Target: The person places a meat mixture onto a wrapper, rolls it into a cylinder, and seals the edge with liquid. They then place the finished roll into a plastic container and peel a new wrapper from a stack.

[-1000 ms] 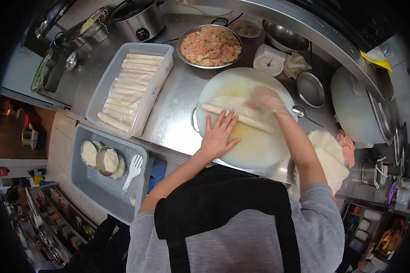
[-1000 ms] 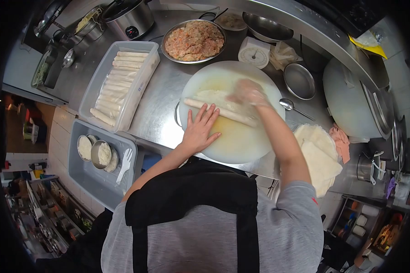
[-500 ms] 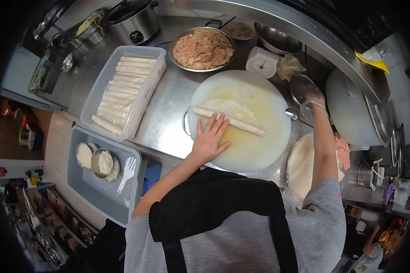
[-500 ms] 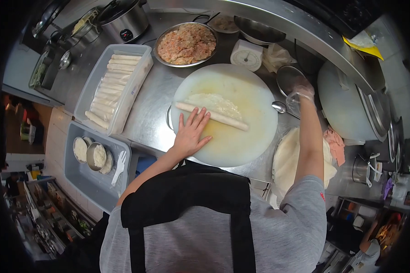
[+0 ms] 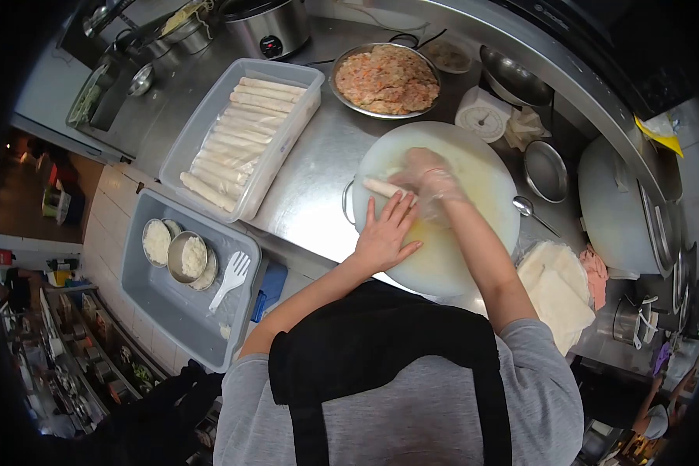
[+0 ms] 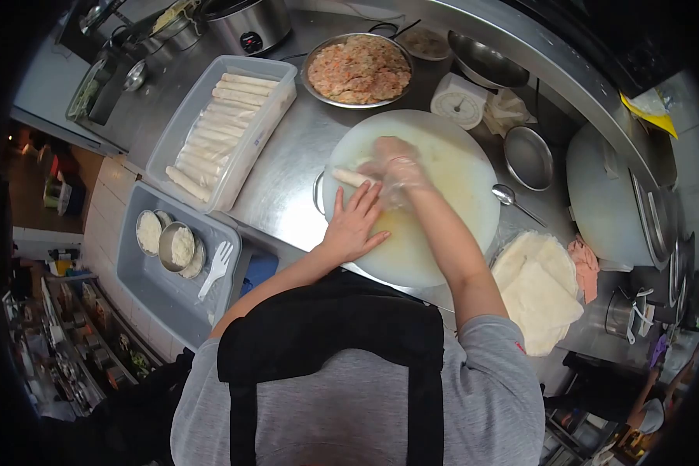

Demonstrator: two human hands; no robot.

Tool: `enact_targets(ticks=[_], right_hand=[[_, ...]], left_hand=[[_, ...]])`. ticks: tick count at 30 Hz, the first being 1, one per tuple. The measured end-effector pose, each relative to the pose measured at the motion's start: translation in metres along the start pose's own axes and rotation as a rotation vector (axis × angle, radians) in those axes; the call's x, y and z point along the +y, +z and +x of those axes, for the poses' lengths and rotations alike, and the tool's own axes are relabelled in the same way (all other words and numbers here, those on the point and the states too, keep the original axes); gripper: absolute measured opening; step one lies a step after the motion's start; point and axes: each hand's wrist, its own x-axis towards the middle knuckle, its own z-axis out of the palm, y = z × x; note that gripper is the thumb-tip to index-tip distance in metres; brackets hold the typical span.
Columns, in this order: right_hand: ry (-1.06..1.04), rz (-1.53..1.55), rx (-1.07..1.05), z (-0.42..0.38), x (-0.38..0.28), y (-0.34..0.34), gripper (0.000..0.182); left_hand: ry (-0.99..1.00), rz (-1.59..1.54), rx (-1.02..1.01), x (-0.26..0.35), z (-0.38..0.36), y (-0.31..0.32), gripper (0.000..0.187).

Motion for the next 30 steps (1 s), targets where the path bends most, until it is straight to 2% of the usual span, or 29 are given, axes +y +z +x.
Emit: enact_targets(ticks=[2, 4, 5, 8, 11, 13, 17, 18, 20, 23, 26, 28, 30], right_hand=[[0.004, -0.007, -0.067, 0.019, 0.046, 0.006, 0.072], [0.036, 0.051, -0.038, 0.01, 0.053, -0.007, 0.073], [0.079, 0.123, -0.01, 0.004, 0.052, -0.012, 0.074], [0.086, 0.061, -0.017, 0.004, 0.003, -0.017, 0.075], [0.089, 0.098, -0.038, 0.001, -0.016, -0.016, 0.072], [0.068, 0.028, -0.047, 0.005, 0.015, -0.008, 0.069], [0.007, -0.073, -0.07, 0.008, 0.04, -0.003, 0.063], [0.018, -0.068, -0.067, 0.01, 0.037, 0.002, 0.063], [0.013, -0.034, 0.073, 0.006, 0.004, 0.005, 0.063], [0.135, 0.093, 0.035, -0.004, -0.014, -0.013, 0.062], [0.109, 0.114, 0.108, -0.005, 0.051, 0.003, 0.06], [0.12, -0.064, -0.03, -0.042, 0.064, -0.014, 0.061], [0.16, -0.065, -0.127, -0.06, 0.099, -0.003, 0.065]], left_hand=[[0.001, -0.02, 0.031, 0.0, -0.001, 0.0, 0.073], [0.024, -0.038, 0.039, -0.001, 0.0, -0.001, 0.072], [0.021, -0.04, 0.042, -0.001, 0.0, -0.001, 0.072], [0.035, -0.042, 0.044, -0.001, 0.0, 0.001, 0.073], [0.013, 0.019, -0.042, -0.003, 0.0, 0.001, 0.073], [0.036, -0.019, 0.048, -0.003, 0.0, 0.002, 0.072], [0.052, -0.023, 0.053, -0.003, 0.0, 0.003, 0.072], [0.047, -0.01, 0.044, -0.004, 0.0, 0.003, 0.072], [0.056, 0.002, 0.027, -0.004, 0.001, 0.003, 0.073], [0.029, 0.04, -0.107, -0.003, 0.001, 0.0, 0.074], [0.038, -0.007, -0.002, -0.003, 0.002, 0.001, 0.075], [0.032, -0.009, -0.022, -0.003, 0.001, 0.001, 0.076], [0.034, -0.011, -0.029, -0.004, 0.001, 0.0, 0.076]])
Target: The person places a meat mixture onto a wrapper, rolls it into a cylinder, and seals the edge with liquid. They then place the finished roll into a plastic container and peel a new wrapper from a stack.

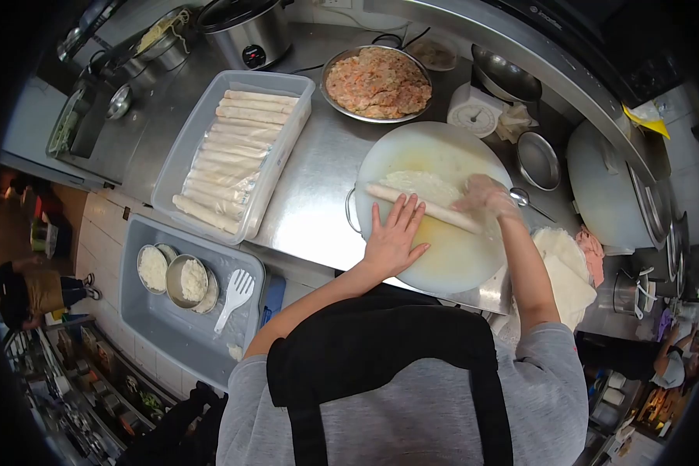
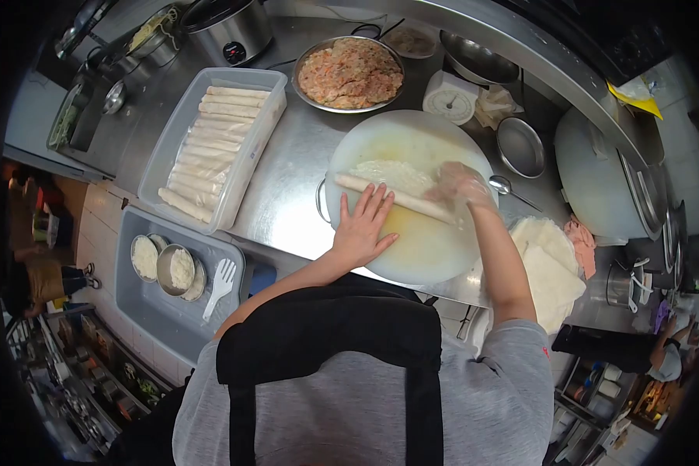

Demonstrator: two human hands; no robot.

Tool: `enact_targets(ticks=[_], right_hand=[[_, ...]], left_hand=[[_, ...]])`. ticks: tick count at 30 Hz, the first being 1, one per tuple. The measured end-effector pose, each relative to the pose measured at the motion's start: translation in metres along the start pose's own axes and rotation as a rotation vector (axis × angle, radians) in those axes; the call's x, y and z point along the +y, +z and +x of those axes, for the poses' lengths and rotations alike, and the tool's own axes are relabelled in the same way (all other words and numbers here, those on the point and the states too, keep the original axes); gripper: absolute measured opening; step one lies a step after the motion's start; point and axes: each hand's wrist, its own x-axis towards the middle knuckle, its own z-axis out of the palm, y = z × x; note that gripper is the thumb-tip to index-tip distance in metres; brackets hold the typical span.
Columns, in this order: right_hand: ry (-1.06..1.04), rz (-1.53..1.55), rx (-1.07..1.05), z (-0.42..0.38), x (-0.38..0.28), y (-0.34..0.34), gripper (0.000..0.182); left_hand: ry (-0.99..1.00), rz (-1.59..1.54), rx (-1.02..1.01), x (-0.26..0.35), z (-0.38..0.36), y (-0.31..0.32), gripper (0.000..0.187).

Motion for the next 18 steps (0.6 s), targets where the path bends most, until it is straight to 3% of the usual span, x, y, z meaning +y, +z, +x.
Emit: enact_targets(ticks=[4, 7, 10, 18], right_hand=[[0.059, 0.021, 0.047, -0.014, 0.003, 0.004, 0.064], [0.125, 0.174, 0.196, 0.009, -0.013, 0.009, 0.062], [0.239, 0.308, 0.186, 0.005, -0.026, -0.002, 0.064], [0.16, 0.349, 0.294, 0.029, -0.028, -0.002, 0.064]], left_hand=[[0.002, -0.044, 0.012, 0.0, 0.001, 0.001, 0.077], [0.181, -0.085, -0.041, 0.0, 0.001, -0.007, 0.075], [0.267, -0.137, -0.089, -0.001, 0.003, -0.005, 0.075], [0.262, -0.128, -0.086, 0.0, 0.009, -0.007, 0.074]])
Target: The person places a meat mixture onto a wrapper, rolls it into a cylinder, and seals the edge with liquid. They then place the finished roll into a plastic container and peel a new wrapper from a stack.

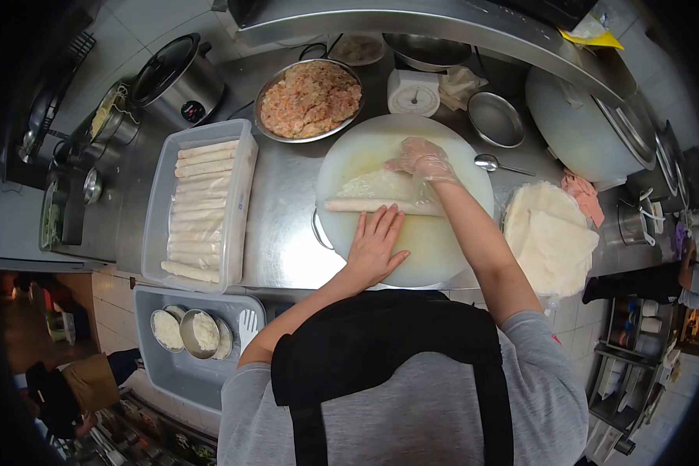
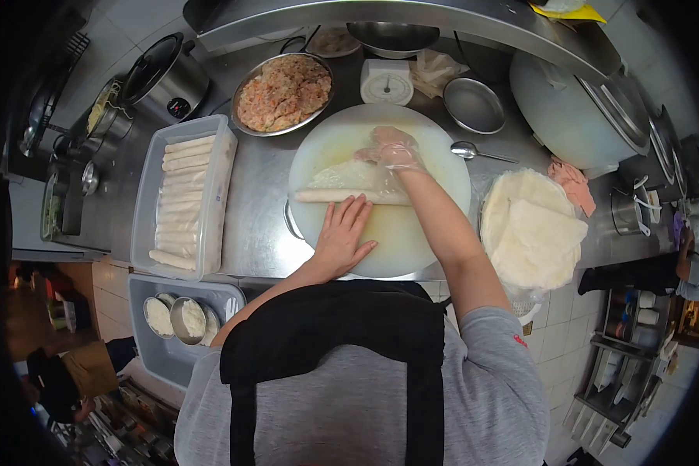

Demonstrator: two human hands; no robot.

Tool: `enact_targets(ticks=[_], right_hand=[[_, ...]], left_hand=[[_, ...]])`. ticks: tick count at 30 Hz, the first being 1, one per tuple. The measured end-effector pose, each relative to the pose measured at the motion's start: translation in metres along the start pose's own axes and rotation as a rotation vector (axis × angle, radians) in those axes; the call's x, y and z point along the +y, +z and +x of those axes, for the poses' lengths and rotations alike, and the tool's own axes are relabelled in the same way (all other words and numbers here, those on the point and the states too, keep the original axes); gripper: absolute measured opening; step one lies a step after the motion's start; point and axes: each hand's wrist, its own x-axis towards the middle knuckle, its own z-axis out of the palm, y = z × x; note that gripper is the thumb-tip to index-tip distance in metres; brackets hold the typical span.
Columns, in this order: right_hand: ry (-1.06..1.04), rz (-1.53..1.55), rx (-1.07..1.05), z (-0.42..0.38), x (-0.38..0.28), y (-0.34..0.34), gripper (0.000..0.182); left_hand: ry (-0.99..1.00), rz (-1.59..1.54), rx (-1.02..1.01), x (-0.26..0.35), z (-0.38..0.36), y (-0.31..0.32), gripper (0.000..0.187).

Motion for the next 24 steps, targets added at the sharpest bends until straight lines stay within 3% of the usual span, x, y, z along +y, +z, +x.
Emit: enact_targets(ticks=[5, 7, 11, 20, 22, 23, 24], right_hand=[[0.07, -0.054, -0.07, -0.025, -0.003, -0.006, 0.06], [-0.032, -0.231, -0.146, -0.04, 0.022, -0.011, 0.062], [0.059, -0.269, -0.249, -0.056, 0.059, -0.019, 0.064], [0.208, -0.251, -0.077, -0.069, 0.084, -0.03, 0.051], [0.167, -0.027, 0.193, -0.077, 0.086, -0.029, 0.036], [0.167, -0.025, 0.194, -0.079, 0.085, -0.023, 0.036], [-0.017, 0.075, 0.34, -0.079, 0.082, -0.012, 0.029]], left_hand=[[0.022, -0.022, 0.0, -0.004, -0.001, 0.0, 0.074], [0.036, -0.023, 0.003, -0.005, 0.0, -0.003, 0.073], [0.049, -0.032, -0.011, -0.006, 0.003, -0.007, 0.073], [0.051, 0.01, -0.038, -0.013, 0.024, -0.015, 0.072], [0.044, 0.02, -0.041, -0.017, 0.033, -0.017, 0.071], [0.045, 0.022, -0.041, -0.019, 0.038, -0.016, 0.071], [0.037, 0.025, -0.051, -0.022, 0.044, -0.016, 0.071]])
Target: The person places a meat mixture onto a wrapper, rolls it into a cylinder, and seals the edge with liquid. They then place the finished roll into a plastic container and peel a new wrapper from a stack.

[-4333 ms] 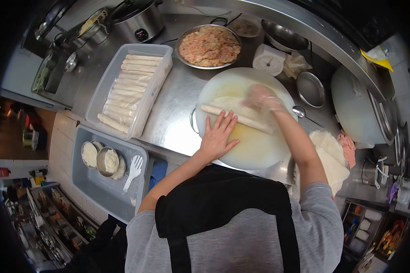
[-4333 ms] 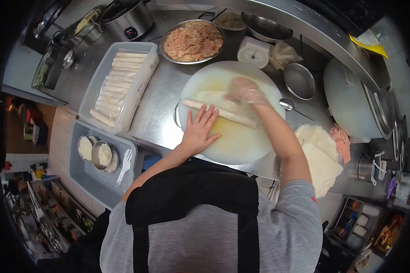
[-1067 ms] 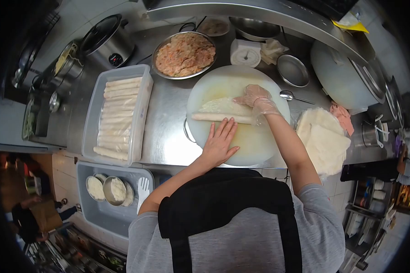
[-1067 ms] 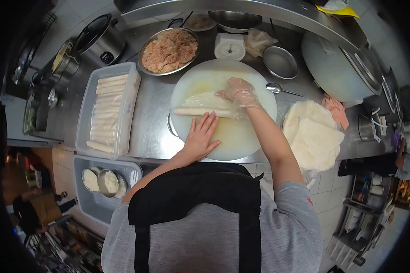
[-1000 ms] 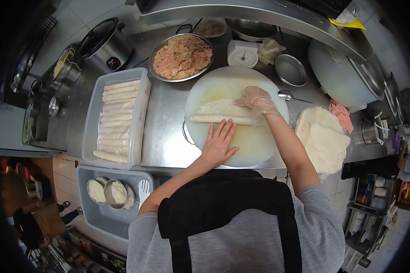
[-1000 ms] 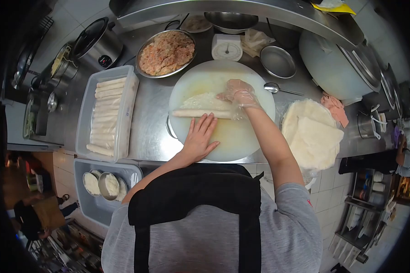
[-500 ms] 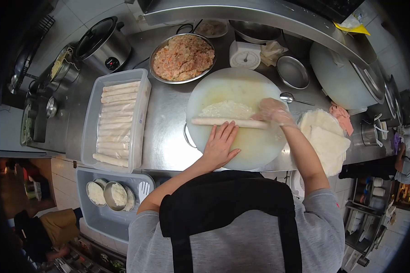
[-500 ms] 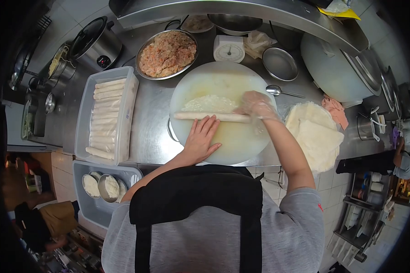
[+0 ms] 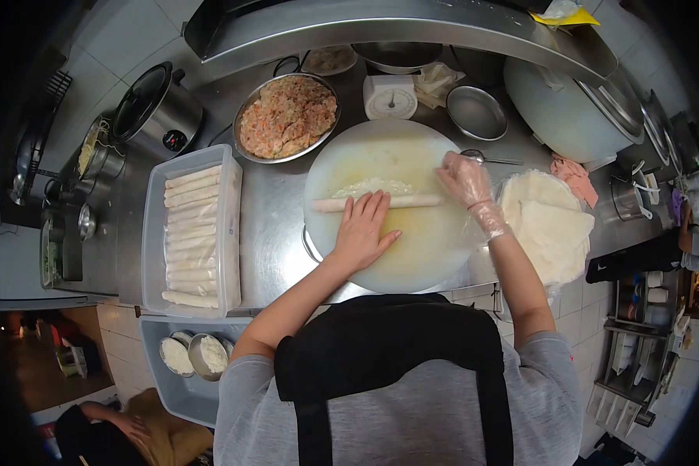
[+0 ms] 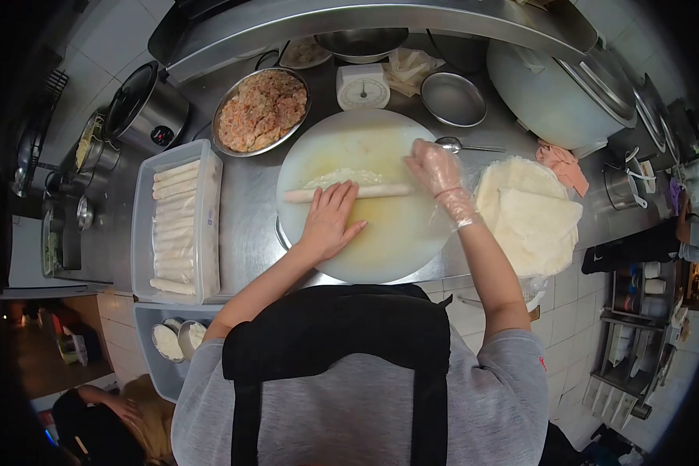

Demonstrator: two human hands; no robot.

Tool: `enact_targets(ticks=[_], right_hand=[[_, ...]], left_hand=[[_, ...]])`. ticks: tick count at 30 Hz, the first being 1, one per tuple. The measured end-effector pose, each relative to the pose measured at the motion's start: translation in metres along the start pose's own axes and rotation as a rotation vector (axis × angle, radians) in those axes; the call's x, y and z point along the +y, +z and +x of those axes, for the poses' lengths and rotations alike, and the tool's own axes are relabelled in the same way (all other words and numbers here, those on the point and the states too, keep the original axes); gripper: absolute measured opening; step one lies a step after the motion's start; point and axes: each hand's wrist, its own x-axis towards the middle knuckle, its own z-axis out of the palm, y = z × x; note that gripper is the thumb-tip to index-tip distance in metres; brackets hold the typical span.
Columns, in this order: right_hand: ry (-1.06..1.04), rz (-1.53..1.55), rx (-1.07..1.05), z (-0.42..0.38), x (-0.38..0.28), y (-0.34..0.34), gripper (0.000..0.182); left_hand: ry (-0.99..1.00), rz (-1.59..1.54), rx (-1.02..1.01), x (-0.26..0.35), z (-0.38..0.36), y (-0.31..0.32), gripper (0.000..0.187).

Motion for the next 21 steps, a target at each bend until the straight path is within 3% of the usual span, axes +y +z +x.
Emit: enact_targets(ticks=[1, 5, 17, 21], right_hand=[[-0.169, 0.129, 0.14, -0.004, -0.004, 0.007, 0.022], [-0.324, 0.271, 0.265, -0.014, -0.012, 0.021, 0.014], [-0.162, 0.42, 0.49, -0.071, 0.03, 0.025, 0.007], [-0.03, 0.456, 0.482, -0.097, 0.037, 0.025, 0.008]], left_hand=[[-0.008, 0.003, -0.01, -0.003, 0.005, 0.0, 0.071], [-0.009, 0.033, 0.001, -0.017, 0.023, 0.005, 0.071], [-0.047, 0.259, -0.013, -0.066, 0.107, 0.013, 0.07], [0.001, 0.281, 0.154, -0.061, 0.134, 0.018, 0.066]])
